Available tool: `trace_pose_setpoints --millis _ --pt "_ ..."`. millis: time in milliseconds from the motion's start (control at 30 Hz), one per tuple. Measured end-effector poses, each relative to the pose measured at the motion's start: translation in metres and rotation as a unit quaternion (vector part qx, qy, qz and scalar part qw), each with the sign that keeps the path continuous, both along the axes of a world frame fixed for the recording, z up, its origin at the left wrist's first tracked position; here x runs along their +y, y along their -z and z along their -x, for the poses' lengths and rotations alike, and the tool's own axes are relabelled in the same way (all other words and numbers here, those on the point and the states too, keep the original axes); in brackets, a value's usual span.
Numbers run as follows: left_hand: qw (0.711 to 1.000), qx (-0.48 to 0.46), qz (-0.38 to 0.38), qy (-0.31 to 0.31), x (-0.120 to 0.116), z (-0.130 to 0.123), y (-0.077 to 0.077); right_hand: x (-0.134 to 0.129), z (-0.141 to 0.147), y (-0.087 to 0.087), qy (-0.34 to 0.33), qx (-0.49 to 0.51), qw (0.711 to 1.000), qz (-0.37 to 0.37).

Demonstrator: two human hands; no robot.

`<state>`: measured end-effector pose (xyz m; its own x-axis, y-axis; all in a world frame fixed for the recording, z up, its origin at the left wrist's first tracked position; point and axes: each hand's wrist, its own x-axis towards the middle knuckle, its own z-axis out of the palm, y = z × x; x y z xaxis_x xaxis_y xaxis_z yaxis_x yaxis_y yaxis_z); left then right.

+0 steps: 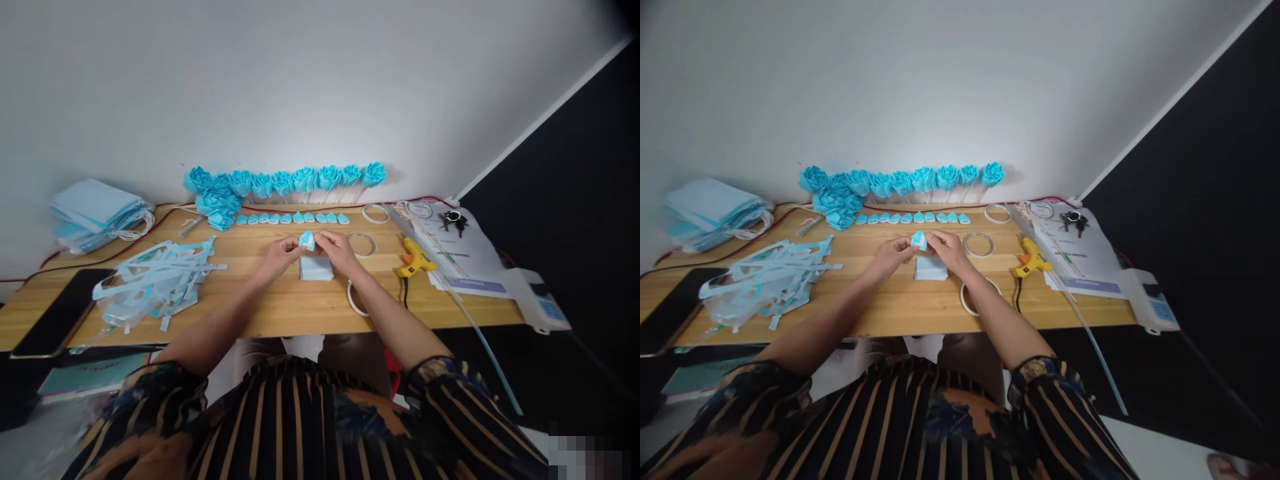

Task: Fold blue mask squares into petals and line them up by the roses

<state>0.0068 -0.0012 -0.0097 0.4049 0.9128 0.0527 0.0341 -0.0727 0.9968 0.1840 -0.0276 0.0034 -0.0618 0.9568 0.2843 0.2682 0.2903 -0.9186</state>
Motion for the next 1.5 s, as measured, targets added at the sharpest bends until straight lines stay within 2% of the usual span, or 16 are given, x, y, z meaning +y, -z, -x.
trace_pose_setpoints --millis 167,333,467,567,700,833,1067,1200,1500 --pt "0.999 0.026 -0.004 0.029 -0.001 0.002 -0.002 0.0 0.001 -0.001 -0.027 0.042 0.998 0.022" --pt "0.996 0.049 -0.004 0.069 -0.006 0.001 -0.004 -0.001 0.002 0.0 0.004 0.012 1.0 0.028" --pt "0.998 0.027 0.021 0.059 -0.006 0.0 -0.001 0.0 -0.001 0.0 0.011 0.066 0.997 0.04" --pt "0.999 -0.007 0.043 0.029 -0.004 0.001 0.001 0.0 -0.003 -0.002 0.001 0.108 0.992 0.057" --pt "0.998 -0.036 0.054 -0.021 -0.002 0.002 0.003 0.0 -0.005 -0.004 -0.049 0.079 0.992 0.09" --pt "0.998 -0.038 0.047 -0.008 0.0 0.003 0.005 -0.001 -0.003 -0.005 -0.054 0.013 0.995 0.084" --pt "0.998 -0.041 0.049 -0.021 0.004 0.004 0.008 -0.001 -0.002 -0.005 -0.05 -0.011 0.995 0.083" --pt "0.998 -0.029 0.048 -0.028 0.004 0.005 0.007 -0.002 -0.001 -0.007 -0.051 0.007 0.995 0.089" --pt "0.999 0.002 0.05 0.006 -0.001 0.003 0.004 0.001 -0.002 0.002 -0.021 0.017 0.997 0.075"
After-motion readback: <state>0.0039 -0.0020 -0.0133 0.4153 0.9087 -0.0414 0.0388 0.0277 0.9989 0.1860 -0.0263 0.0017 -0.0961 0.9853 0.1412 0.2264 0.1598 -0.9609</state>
